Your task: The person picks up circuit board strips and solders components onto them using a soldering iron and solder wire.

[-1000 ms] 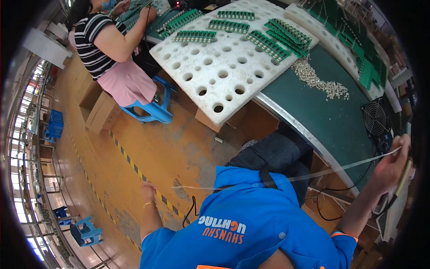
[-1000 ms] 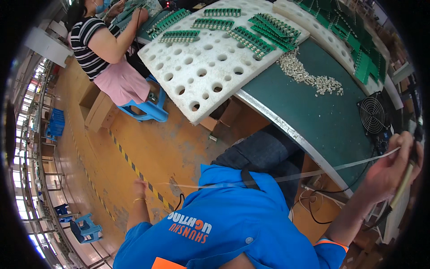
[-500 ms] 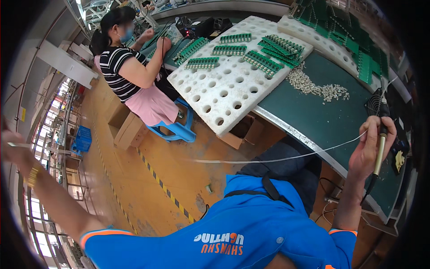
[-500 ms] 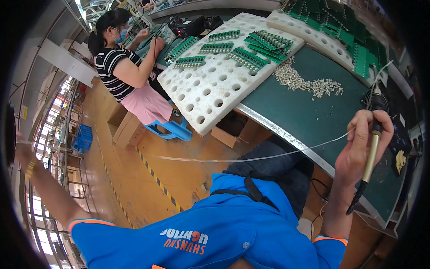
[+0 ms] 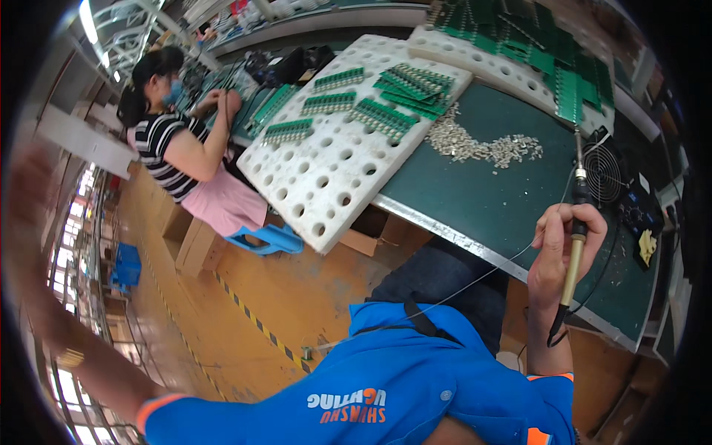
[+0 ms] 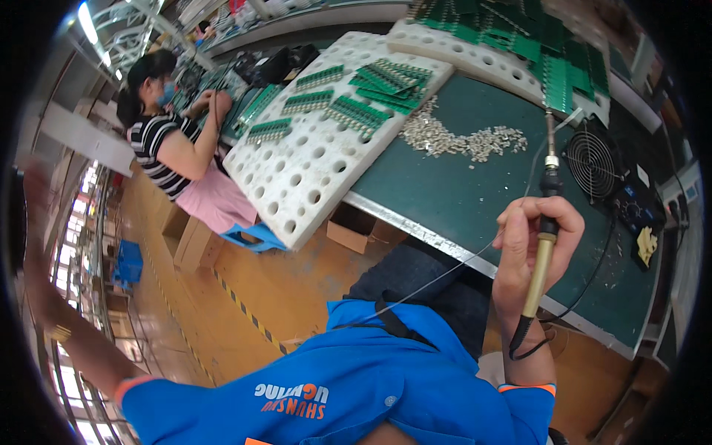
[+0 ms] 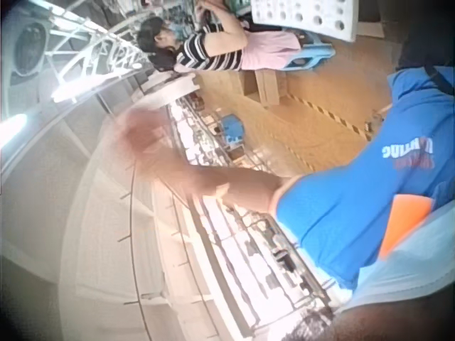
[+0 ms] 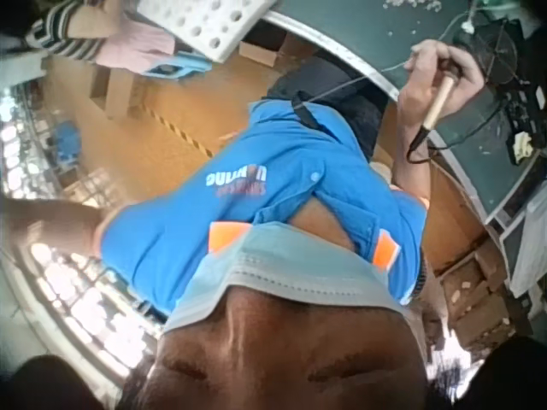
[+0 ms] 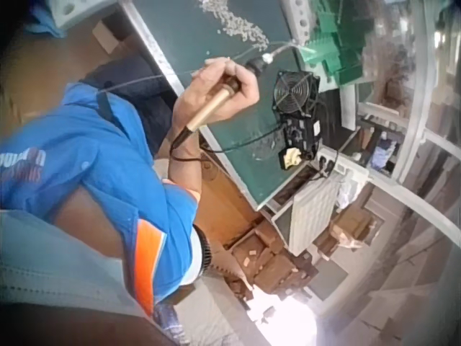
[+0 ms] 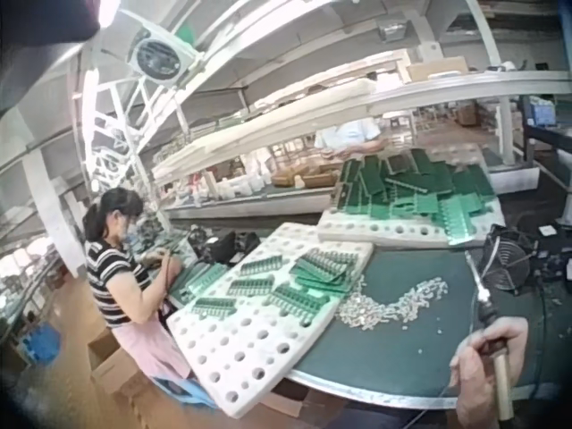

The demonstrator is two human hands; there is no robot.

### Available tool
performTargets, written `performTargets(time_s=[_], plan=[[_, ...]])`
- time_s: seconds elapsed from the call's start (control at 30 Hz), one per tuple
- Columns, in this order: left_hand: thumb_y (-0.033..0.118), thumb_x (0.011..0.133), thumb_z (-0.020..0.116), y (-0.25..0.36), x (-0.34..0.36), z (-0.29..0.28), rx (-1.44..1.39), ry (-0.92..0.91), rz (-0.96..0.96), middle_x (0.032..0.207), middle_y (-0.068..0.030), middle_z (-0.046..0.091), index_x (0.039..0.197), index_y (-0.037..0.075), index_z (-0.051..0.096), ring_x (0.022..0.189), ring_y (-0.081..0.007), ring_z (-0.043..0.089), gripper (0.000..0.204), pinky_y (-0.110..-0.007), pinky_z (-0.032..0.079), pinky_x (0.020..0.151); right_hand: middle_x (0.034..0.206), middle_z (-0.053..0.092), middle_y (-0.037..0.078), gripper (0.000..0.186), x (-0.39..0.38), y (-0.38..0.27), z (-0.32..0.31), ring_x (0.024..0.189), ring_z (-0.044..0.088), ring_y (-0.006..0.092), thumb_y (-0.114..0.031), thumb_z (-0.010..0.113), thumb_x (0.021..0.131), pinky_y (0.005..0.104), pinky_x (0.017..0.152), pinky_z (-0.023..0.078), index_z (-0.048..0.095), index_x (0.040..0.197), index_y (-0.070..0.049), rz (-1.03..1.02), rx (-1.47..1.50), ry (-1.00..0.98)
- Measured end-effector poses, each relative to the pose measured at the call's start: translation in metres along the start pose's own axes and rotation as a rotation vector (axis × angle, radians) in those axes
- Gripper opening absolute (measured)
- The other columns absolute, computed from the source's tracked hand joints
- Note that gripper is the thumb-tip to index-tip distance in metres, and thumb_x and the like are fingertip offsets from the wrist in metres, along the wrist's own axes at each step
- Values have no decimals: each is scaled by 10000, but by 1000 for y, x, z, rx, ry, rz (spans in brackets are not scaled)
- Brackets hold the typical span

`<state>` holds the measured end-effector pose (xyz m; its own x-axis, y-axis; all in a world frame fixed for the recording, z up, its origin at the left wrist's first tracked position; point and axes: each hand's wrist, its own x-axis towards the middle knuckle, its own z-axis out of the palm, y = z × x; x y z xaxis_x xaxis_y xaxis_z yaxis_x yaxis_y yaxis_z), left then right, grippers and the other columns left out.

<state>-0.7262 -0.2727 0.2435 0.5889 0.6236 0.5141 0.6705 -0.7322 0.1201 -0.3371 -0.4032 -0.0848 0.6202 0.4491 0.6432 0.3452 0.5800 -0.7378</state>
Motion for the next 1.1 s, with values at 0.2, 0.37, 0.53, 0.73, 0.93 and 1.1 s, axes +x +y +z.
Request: performTargets(time_s=[0.2, 0.37, 0.53, 0.73, 0.93, 1.1], plan=[[146, 774, 785, -5, -85, 204, 196, -939, -100, 1085, -142, 683, 1287, 116, 607, 930, -257, 688, 544, -353, 557, 759, 885, 563, 144, 341, -9, 2, 2, 668, 556, 111, 120, 538, 913, 234, 572, 473, 366, 1164, -34, 6, -94, -143], [148, 803, 783, 26, -48, 258, -633, -693, 73, 1042, -92, 678, 1324, 56, 585, 824, -198, 647, 565, -308, 530, 698, 876, 593, 143, 389, -20, 5, 25, 731, 630, 169, 138, 591, 871, 287, 641, 526, 374, 1150, -25, 22, -92, -302], [96, 839, 748, 76, -8, 324, -1007, -410, 16, 939, -58, 651, 1237, 26, 631, 736, -129, 571, 420, -259, 463, 639, 747, 630, 132, 387, -22, 12, 44, 572, 622, 198, 103, 659, 843, 316, 516, 502, 414, 1114, -23, -87, -176, -374], [66, 878, 715, 102, 3, 370, -1270, -226, 188, 886, -41, 594, 1083, 16, 635, 676, -92, 492, 225, -221, 401, 594, 787, 628, 117, 371, -13, 20, 46, 593, 611, 187, 70, 671, 866, 301, 539, 486, 423, 1124, -26, -64, -334, -388], [130, 973, 639, 91, -1, 381, -1533, -711, -410, 904, 1, 546, 1048, 42, 569, 769, -27, 501, 135, -184, 411, 653, 768, 637, 100, 311, -12, 38, 59, 598, 622, 189, 40, 674, 874, 302, 549, 493, 448, 1071, -40, 15, -208, -371], [157, 1025, 543, 83, 3, 380, -1429, -493, -226, 935, -59, 598, 974, 46, 562, 849, -125, 563, 123, -254, 461, 781, 792, 647, 123, 371, -8, 46, 61, 615, 642, 175, 46, 697, 845, 297, 550, 514, 422, 1070, -61, 73, -98, -424]])
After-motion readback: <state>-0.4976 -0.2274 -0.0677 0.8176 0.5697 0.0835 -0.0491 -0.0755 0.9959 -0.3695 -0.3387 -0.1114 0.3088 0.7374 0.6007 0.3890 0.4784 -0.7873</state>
